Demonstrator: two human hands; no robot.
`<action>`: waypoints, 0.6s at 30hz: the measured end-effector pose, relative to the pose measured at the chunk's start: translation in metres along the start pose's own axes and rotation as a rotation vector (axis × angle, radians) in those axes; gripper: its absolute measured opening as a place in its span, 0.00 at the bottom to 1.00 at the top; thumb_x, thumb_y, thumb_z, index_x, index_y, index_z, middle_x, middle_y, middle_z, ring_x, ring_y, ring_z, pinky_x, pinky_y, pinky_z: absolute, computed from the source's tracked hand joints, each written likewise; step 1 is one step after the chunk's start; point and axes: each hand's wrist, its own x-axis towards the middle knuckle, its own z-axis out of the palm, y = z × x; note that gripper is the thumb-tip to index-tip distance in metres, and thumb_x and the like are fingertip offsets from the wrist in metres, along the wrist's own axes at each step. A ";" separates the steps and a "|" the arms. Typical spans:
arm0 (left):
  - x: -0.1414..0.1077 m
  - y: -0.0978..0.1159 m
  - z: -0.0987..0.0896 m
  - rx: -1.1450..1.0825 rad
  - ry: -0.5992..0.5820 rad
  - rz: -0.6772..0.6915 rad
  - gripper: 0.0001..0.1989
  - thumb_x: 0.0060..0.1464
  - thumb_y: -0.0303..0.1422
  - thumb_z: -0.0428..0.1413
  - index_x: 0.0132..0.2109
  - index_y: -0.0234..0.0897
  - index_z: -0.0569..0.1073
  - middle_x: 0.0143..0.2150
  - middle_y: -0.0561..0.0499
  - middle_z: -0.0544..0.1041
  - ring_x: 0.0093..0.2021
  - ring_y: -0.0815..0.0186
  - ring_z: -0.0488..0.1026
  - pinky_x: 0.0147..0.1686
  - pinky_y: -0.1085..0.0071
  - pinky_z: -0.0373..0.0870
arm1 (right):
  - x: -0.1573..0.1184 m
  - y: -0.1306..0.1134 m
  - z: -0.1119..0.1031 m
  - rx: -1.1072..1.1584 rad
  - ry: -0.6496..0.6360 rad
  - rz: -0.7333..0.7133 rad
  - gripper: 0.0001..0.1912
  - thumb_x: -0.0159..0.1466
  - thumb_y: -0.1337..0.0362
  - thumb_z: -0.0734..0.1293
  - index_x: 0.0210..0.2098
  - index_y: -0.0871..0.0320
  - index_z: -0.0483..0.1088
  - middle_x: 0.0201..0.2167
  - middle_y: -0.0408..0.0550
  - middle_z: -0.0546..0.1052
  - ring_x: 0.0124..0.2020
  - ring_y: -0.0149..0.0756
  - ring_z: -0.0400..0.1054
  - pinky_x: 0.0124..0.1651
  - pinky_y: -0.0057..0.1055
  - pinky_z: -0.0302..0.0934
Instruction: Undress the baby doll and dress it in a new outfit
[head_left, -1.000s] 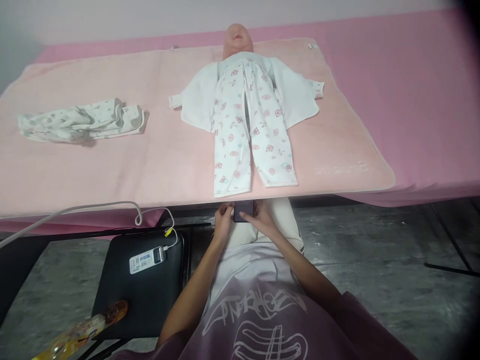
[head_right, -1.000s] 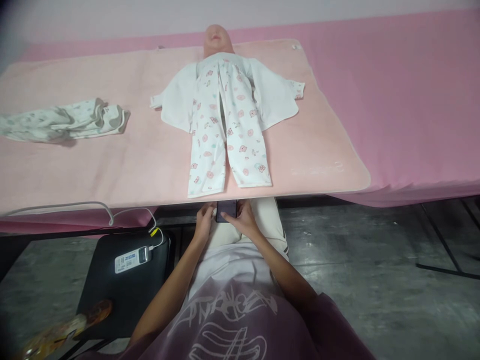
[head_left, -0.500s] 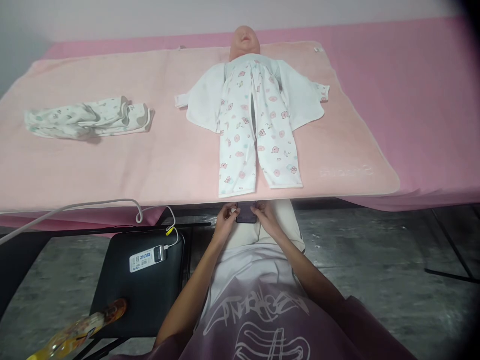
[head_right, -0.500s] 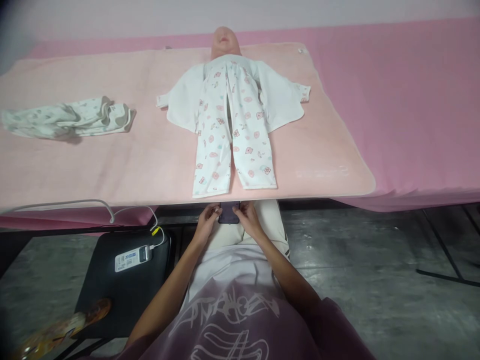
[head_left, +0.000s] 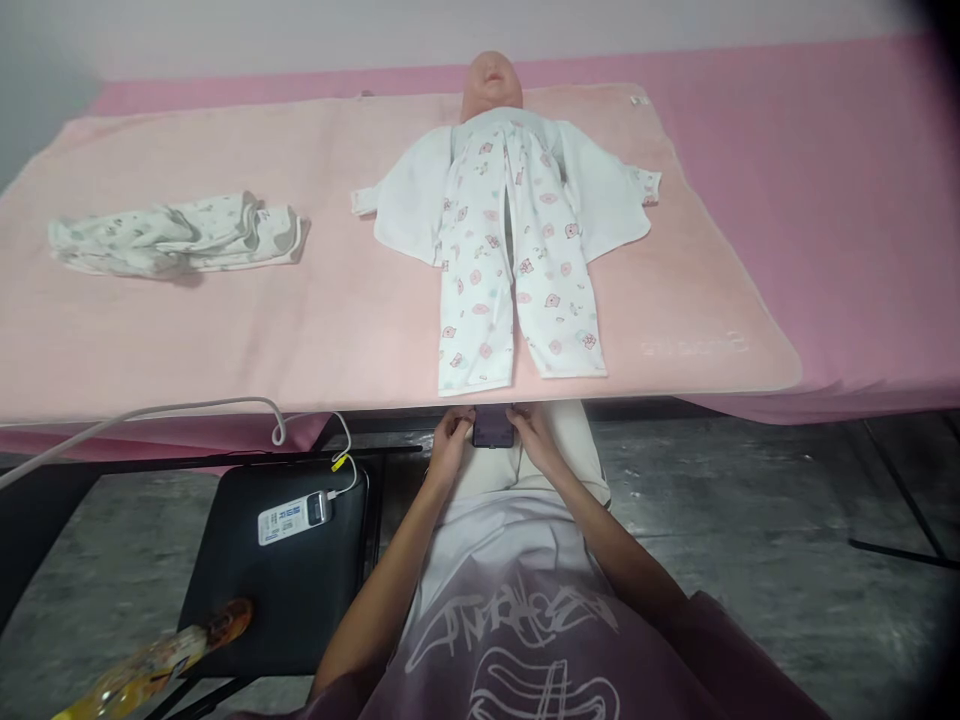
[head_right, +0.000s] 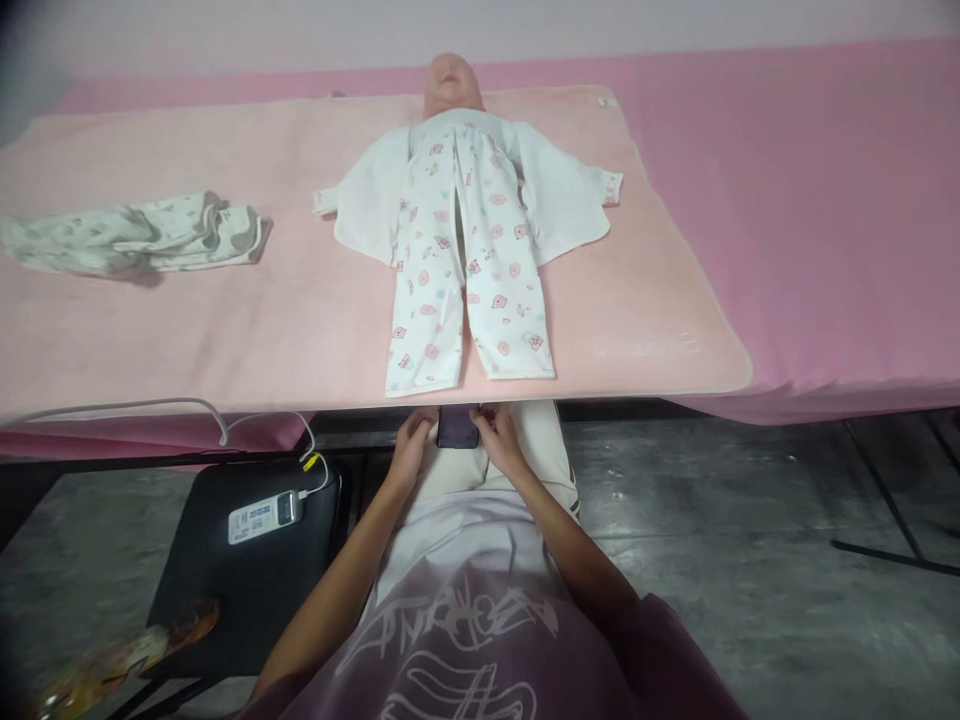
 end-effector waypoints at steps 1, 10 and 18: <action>0.002 -0.001 0.002 0.005 0.018 -0.007 0.14 0.56 0.44 0.70 0.41 0.38 0.85 0.44 0.45 0.85 0.48 0.57 0.79 0.53 0.66 0.72 | 0.000 0.000 0.000 -0.002 0.007 0.007 0.22 0.68 0.43 0.74 0.46 0.50 0.66 0.43 0.48 0.79 0.44 0.47 0.75 0.52 0.42 0.72; 0.003 -0.005 -0.001 0.018 -0.015 0.014 0.14 0.55 0.44 0.70 0.42 0.39 0.84 0.44 0.47 0.83 0.46 0.60 0.77 0.50 0.67 0.71 | 0.000 -0.001 -0.003 -0.018 0.006 0.012 0.20 0.67 0.44 0.73 0.45 0.50 0.67 0.39 0.46 0.76 0.42 0.47 0.73 0.46 0.42 0.67; 0.001 -0.001 -0.005 0.015 -0.024 0.020 0.13 0.52 0.39 0.71 0.43 0.39 0.85 0.45 0.47 0.84 0.46 0.60 0.78 0.51 0.68 0.73 | 0.000 0.001 -0.004 -0.023 0.020 0.014 0.22 0.66 0.42 0.73 0.43 0.51 0.67 0.40 0.47 0.75 0.42 0.46 0.72 0.46 0.42 0.66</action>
